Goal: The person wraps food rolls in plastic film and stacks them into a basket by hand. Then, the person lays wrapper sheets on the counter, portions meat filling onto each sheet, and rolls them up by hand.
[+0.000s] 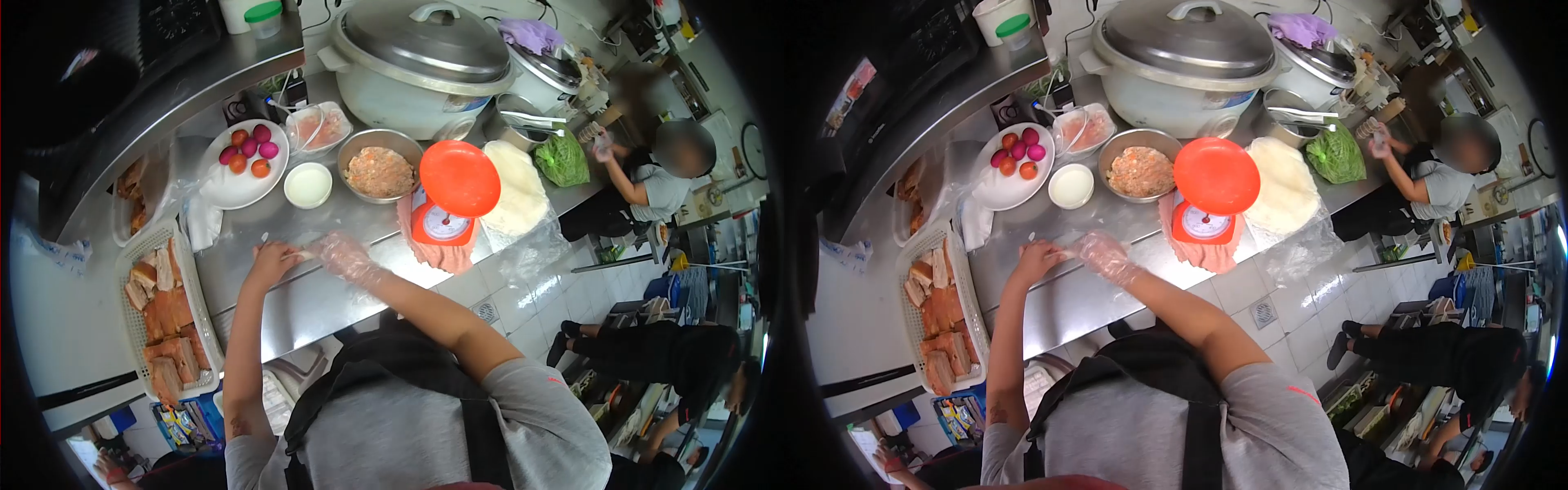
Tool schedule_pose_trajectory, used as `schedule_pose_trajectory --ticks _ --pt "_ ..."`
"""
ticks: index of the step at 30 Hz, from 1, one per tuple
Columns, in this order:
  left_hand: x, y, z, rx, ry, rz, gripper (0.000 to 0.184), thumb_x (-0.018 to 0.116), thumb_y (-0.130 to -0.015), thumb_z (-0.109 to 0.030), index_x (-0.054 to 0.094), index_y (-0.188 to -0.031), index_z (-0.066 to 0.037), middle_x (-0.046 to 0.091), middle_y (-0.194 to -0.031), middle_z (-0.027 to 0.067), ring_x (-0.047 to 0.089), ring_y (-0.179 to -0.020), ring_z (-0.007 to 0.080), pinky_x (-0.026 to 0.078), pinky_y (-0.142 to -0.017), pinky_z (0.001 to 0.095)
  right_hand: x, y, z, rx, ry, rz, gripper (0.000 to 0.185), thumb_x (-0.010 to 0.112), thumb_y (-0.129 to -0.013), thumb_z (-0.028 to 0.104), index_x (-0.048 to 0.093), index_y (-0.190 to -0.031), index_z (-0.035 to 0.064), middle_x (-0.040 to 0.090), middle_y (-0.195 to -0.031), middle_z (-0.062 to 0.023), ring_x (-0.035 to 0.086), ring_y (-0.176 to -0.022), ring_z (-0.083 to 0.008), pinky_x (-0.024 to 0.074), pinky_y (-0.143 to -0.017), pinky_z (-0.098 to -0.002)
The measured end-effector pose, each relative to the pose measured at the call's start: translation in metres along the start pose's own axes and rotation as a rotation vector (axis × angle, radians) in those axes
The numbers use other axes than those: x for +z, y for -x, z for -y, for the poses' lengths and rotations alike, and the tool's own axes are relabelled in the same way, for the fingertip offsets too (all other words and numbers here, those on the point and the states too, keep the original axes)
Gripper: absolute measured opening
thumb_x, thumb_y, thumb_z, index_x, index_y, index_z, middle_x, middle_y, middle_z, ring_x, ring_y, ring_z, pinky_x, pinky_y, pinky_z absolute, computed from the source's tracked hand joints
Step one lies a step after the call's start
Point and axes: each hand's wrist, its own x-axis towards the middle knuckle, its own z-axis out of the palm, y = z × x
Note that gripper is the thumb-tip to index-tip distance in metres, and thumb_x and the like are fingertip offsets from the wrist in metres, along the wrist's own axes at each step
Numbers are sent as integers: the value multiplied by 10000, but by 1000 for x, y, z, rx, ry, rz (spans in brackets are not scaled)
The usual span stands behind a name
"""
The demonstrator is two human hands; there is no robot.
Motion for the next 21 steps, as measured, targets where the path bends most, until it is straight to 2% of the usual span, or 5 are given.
schedule_pose_trajectory --ticks 4,12,15,18,21 --pt "8 20 -37 149 85 -373 296 747 -817 -145 732 -1110 -97 702 -1046 81 589 -1069 283 389 -963 435 -18 -2 5 76 -17 120 212 628 -843 141 742 -1022 132 692 -857 -144 665 -837 -352 516 -774 -484" --pt "38 22 -28 93 254 -423 459 755 -803 -8 686 -1252 -73 727 -1060 95 634 -1021 249 482 -947 365 -40 -19 10 313 -46 350 210 634 -895 224 722 -1079 176 680 -962 -160 654 -955 -345 505 -838 -468" --pt "35 17 -19 79 257 -377 484 760 -813 -23 674 -1285 -83 727 -1063 96 638 -1018 247 487 -940 364 -2 -23 -5 217 7 122 193 659 -866 259 742 -921 94 691 -863 -189 677 -841 -383 514 -775 -502" --pt "33 11 -13 30 284 -330 486 757 -819 -37 671 -1294 -97 735 -1055 90 649 -975 264 493 -923 376 5 -18 -2 -139 80 -62 220 667 -866 285 722 -865 72 677 -816 -181 668 -797 -376 513 -738 -510" --pt "29 8 -12 51 260 -308 482 749 -828 -50 668 -1301 -101 742 -1038 91 655 -949 267 499 -906 379 8 -17 -9 -4 131 48 214 680 -855 261 697 -819 50 653 -767 -170 656 -755 -366 507 -695 -512"
